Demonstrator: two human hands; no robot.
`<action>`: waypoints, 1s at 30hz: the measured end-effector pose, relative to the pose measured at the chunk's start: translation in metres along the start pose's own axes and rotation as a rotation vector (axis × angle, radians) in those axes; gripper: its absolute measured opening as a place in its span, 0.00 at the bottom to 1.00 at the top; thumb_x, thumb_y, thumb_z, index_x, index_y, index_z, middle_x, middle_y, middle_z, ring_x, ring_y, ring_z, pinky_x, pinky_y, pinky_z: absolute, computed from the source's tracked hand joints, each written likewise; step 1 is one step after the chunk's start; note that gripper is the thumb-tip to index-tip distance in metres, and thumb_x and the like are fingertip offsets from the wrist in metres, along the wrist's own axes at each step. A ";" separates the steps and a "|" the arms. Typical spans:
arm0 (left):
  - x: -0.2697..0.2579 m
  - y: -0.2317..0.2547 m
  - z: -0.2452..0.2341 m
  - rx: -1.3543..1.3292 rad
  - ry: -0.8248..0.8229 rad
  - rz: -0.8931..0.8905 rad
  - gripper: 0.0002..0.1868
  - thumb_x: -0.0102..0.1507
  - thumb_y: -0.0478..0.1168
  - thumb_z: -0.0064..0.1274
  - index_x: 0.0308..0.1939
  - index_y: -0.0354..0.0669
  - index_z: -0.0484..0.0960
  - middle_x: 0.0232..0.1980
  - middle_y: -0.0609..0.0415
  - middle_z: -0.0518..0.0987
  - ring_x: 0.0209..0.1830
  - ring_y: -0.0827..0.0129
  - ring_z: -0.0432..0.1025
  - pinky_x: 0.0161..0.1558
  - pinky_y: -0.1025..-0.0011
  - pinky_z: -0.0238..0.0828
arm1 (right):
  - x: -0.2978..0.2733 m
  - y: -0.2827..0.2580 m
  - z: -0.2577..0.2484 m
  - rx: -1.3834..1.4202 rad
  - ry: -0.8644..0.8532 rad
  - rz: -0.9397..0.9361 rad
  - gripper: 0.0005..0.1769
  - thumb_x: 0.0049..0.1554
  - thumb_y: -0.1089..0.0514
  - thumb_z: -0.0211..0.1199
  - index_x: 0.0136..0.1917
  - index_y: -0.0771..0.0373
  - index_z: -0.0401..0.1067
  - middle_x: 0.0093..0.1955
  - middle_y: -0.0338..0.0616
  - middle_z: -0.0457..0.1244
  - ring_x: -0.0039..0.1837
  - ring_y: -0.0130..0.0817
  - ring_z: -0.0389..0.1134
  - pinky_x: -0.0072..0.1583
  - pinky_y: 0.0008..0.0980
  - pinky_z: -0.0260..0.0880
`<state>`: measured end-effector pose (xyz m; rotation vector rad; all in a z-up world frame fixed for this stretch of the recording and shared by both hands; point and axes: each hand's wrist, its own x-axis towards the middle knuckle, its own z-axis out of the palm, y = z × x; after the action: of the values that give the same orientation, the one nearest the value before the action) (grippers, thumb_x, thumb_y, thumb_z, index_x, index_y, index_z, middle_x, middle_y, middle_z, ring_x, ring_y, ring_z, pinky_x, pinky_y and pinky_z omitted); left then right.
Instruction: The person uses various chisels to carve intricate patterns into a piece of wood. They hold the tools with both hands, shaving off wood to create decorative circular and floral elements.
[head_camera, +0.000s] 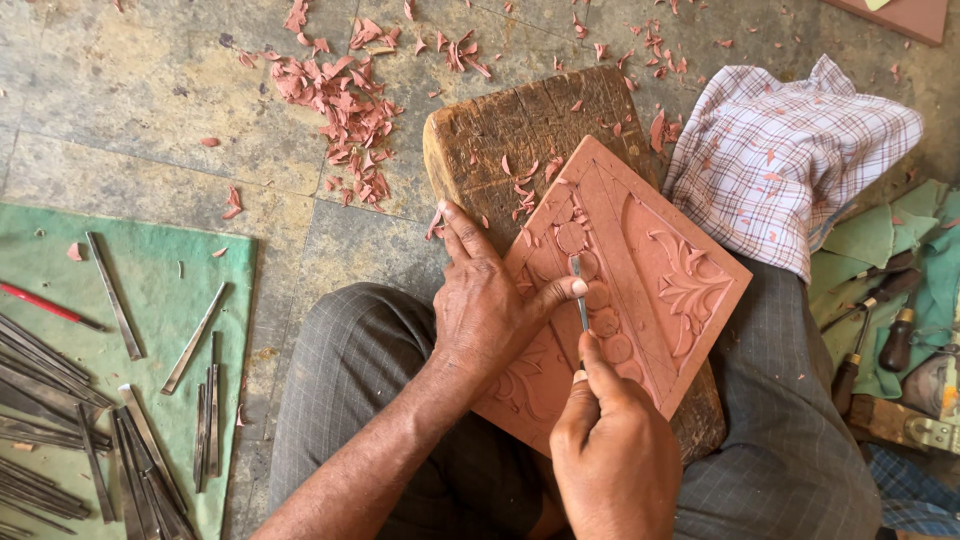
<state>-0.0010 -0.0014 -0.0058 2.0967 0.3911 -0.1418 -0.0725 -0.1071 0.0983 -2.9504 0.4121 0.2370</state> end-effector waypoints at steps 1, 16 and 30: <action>0.000 -0.001 0.000 -0.011 0.007 0.006 0.85 0.46 0.80 0.61 0.73 0.13 0.29 0.75 0.13 0.47 0.67 0.30 0.64 0.55 0.54 0.75 | 0.001 0.003 0.000 0.049 0.010 -0.009 0.21 0.59 0.55 0.60 0.65 0.48 0.77 0.40 0.52 0.72 0.41 0.43 0.74 0.44 0.42 0.73; -0.002 0.007 -0.009 -0.053 -0.023 0.013 0.91 0.36 0.77 0.67 0.72 0.11 0.28 0.74 0.10 0.46 0.69 0.30 0.63 0.56 0.56 0.75 | -0.011 0.039 0.022 0.196 0.142 -0.067 0.20 0.57 0.59 0.65 0.63 0.48 0.79 0.33 0.44 0.68 0.35 0.34 0.72 0.39 0.34 0.69; -0.002 0.004 -0.007 -0.077 0.001 0.047 0.90 0.39 0.77 0.66 0.72 0.11 0.27 0.73 0.10 0.48 0.70 0.29 0.62 0.57 0.55 0.74 | -0.012 0.030 0.018 0.026 0.144 -0.045 0.23 0.53 0.56 0.67 0.63 0.43 0.78 0.31 0.37 0.67 0.32 0.32 0.71 0.36 0.36 0.70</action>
<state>-0.0019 0.0020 0.0011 2.0289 0.3419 -0.0966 -0.0952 -0.1296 0.0785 -2.9578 0.3627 0.0129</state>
